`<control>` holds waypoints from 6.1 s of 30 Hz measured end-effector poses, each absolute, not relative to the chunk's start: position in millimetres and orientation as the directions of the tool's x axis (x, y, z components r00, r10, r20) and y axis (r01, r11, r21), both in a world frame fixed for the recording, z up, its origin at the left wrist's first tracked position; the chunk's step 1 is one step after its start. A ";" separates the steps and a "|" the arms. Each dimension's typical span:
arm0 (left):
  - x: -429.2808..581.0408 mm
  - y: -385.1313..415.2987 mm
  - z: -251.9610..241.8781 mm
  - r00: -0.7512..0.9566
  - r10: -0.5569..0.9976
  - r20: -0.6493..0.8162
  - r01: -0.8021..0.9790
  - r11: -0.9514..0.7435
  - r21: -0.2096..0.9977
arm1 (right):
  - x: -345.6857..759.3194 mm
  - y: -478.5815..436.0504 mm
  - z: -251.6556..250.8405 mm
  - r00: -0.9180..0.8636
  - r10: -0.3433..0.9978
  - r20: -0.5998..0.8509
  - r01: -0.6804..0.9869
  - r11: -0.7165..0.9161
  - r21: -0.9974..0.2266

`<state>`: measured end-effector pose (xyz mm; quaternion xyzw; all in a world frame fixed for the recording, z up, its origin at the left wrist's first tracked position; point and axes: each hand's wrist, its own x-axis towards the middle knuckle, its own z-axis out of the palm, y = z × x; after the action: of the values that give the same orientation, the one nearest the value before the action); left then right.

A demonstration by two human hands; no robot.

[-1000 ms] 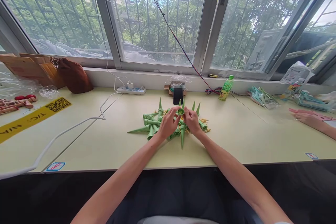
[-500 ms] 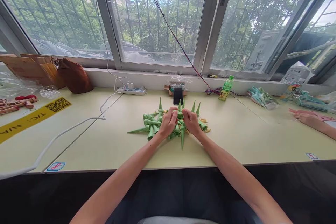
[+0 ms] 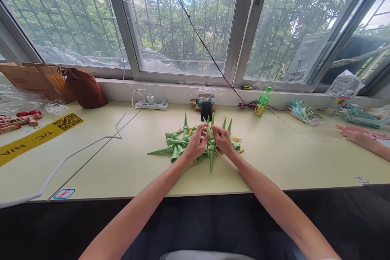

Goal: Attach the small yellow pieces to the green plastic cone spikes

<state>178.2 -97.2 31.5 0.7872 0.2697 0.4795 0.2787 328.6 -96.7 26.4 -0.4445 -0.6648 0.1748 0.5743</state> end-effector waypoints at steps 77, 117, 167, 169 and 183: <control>178.1 -92.5 30.4 0.373 0.696 0.614 0.375 -0.718 0.586 | 322.3 -106.4 32.3 -0.108 0.800 0.590 0.387 0.580 -0.716; 174.1 -88.2 34.8 0.434 0.798 0.419 0.136 -0.518 0.845 | 317.8 -108.6 33.5 -0.086 0.747 0.659 0.414 0.629 -0.659; 178.1 -92.9 38.0 0.434 0.806 0.402 0.187 -0.518 0.835 | 320.4 -108.1 36.4 -0.014 0.792 0.610 0.417 0.559 -0.716; 178.4 -92.5 37.8 0.403 0.811 0.424 0.205 -0.532 0.821 | 320.9 -107.2 35.5 -0.016 0.795 0.607 0.416 0.557 -0.719; 178.5 -91.4 37.2 0.371 0.797 0.476 0.225 -0.575 0.787 | 322.6 -106.6 35.5 -0.032 0.796 0.604 0.383 0.568 -0.728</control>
<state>178.5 -91.4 37.2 0.7648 0.3341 0.4501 0.3176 322.6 -106.6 35.5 -0.4251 -0.6934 0.1876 0.5507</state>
